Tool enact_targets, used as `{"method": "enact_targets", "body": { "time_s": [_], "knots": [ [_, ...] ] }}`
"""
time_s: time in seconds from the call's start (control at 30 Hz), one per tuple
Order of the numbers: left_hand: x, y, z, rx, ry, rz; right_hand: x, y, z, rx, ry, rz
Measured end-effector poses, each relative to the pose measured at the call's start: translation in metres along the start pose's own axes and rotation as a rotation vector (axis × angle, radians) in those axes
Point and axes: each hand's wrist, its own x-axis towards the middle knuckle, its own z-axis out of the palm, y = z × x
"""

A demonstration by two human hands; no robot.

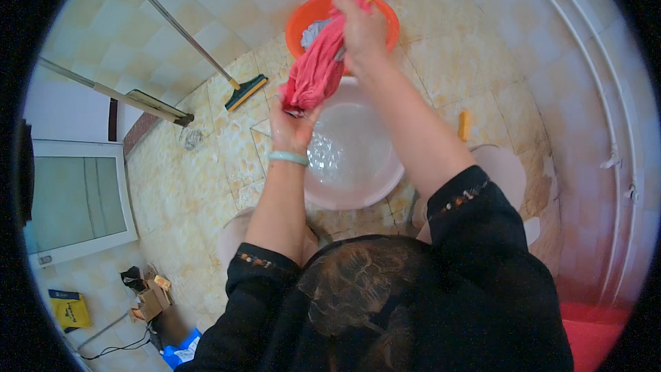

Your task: Hand-wash clothes in a basin using soap.

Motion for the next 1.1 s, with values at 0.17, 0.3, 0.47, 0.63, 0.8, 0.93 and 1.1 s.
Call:
{"method": "enact_targets", "body": {
  "time_s": [0.17, 0.3, 0.47, 0.63, 0.8, 0.93, 1.1],
  "knots": [
    [-0.018, -0.015, -0.027, -0.432, -0.367, -0.213, -0.101, 0.008, 0.036, -0.498, -0.444, -0.113],
    [-0.009, -0.012, -0.021, -0.378, -0.417, -0.140, -0.175, 0.042, -0.019, -0.932, -0.902, -0.551],
    [-0.003, -0.019, -0.036, -0.255, -0.389, -0.029, -0.164, 0.066, -0.033, -1.170, -0.896, -0.658],
    [0.012, -0.038, -0.024, -0.193, -0.326, -0.034, -0.016, 0.084, -0.053, -1.376, -0.397, -0.426],
    [0.039, -0.020, -0.075, -0.026, -0.189, 0.124, -0.089, 0.097, -0.047, -1.311, -0.733, -0.290],
    [0.038, -0.024, -0.086, 0.951, -0.141, 0.380, -0.134, 0.100, -0.050, -1.334, -0.776, -0.513],
    [0.023, -0.050, -0.026, -0.206, -0.119, 0.087, -0.029, 0.104, -0.040, -1.698, -0.453, -0.213]
  ]
}}
